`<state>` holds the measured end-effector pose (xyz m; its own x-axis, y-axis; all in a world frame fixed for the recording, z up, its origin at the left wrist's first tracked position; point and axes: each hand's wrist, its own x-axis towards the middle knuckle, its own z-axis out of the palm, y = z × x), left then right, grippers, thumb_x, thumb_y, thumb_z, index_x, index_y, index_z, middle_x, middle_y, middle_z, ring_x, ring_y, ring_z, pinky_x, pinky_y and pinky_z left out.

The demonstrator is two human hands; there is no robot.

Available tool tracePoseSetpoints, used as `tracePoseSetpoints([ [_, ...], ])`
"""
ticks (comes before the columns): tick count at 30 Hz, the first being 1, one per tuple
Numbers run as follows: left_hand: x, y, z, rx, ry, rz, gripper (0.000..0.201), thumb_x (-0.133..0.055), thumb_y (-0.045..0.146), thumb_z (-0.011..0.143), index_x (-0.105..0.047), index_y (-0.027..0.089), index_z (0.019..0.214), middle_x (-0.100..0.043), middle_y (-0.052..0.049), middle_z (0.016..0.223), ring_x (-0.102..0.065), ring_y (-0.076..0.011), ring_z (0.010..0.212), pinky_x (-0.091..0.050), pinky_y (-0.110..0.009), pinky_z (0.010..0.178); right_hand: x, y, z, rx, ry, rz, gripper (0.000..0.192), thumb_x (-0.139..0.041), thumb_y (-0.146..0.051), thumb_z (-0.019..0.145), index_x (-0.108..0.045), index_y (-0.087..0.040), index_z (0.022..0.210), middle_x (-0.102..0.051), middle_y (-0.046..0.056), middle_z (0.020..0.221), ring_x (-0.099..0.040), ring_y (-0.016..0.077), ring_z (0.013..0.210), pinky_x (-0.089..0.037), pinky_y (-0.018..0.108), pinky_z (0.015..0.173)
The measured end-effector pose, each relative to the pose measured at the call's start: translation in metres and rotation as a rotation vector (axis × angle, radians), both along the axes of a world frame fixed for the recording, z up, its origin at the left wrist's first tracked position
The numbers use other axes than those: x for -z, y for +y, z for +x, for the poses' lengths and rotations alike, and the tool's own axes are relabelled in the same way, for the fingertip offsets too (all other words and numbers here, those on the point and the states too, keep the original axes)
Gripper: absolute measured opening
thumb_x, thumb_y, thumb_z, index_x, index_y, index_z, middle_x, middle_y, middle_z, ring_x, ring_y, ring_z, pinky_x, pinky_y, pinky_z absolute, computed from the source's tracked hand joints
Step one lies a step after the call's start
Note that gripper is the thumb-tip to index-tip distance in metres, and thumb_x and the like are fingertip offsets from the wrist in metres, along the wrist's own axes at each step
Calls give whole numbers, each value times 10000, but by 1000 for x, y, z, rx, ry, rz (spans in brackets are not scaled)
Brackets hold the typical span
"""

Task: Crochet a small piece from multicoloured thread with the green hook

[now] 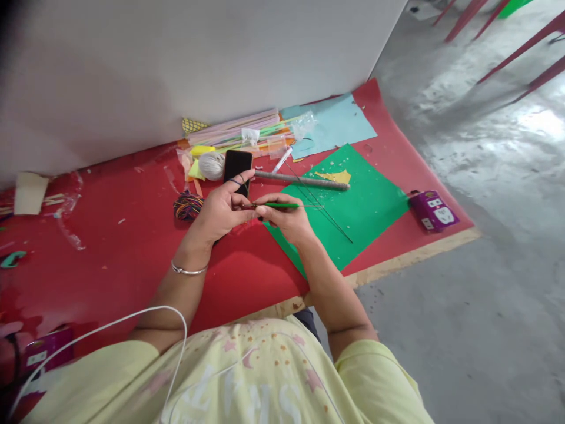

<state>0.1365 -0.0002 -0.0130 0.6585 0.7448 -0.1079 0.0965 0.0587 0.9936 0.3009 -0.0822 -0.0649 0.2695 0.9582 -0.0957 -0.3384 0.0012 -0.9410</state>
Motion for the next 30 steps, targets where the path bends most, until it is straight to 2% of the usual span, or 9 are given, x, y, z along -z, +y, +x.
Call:
tracePoseSetpoints([
  [3,0,-1,1,6,1,-7,994,-933,202,670,-564,227,1593,-697,37,676,-551,-109,589,-405,-235,561,-2,3,-3,51,36,1,362,-998,-498,652,-810,-227,802,-687,-40,583,-553,80,491,-363,213,439],
  [5,0,-1,1,12,-19,-14,977,-941,191,647,-594,220,1560,-736,15,765,-580,-108,639,-431,-234,600,-3,4,-3,76,108,-4,385,-1000,-516,631,-794,-225,777,-666,-51,552,-530,72,462,-354,210,426],
  [9,2,2,-2,-12,-63,3,796,-933,186,655,-701,188,1416,-770,-29,972,-617,-91,728,-484,-231,683,-4,5,1,98,162,-21,397,-1003,-513,610,-785,-223,770,-712,-35,594,-595,88,496,-382,206,424],
  [13,5,5,-3,-42,-99,-49,632,-916,240,700,-751,166,1305,-774,-37,921,-705,-144,823,-546,-262,764,-2,3,3,92,170,-17,349,-996,-465,641,-797,-225,798,-780,-10,674,-701,120,582,-438,196,445],
  [17,6,7,-4,-51,-116,-51,523,-896,257,739,-784,176,1244,-775,-29,897,-715,-144,831,-564,-271,798,-4,1,4,81,168,-8,324,-994,-444,659,-801,-217,786,-795,0,673,-712,121,566,-479,198,463],
  [23,5,7,-7,-65,-87,18,533,-888,255,745,-786,186,1263,-784,-32,881,-721,-155,819,-567,-268,757,-8,-2,4,57,133,-5,346,-987,-472,675,-789,-211,788,-815,21,716,-751,144,619,-527,216,495],
  [30,3,7,-8,-68,-75,75,538,-891,270,760,-783,191,1281,-797,-46,924,-731,-164,852,-570,-268,765,-10,1,2,53,286,5,434,-1024,-516,584,-769,-217,767,-789,-9,655,-708,110,552,-477,170,430],
])
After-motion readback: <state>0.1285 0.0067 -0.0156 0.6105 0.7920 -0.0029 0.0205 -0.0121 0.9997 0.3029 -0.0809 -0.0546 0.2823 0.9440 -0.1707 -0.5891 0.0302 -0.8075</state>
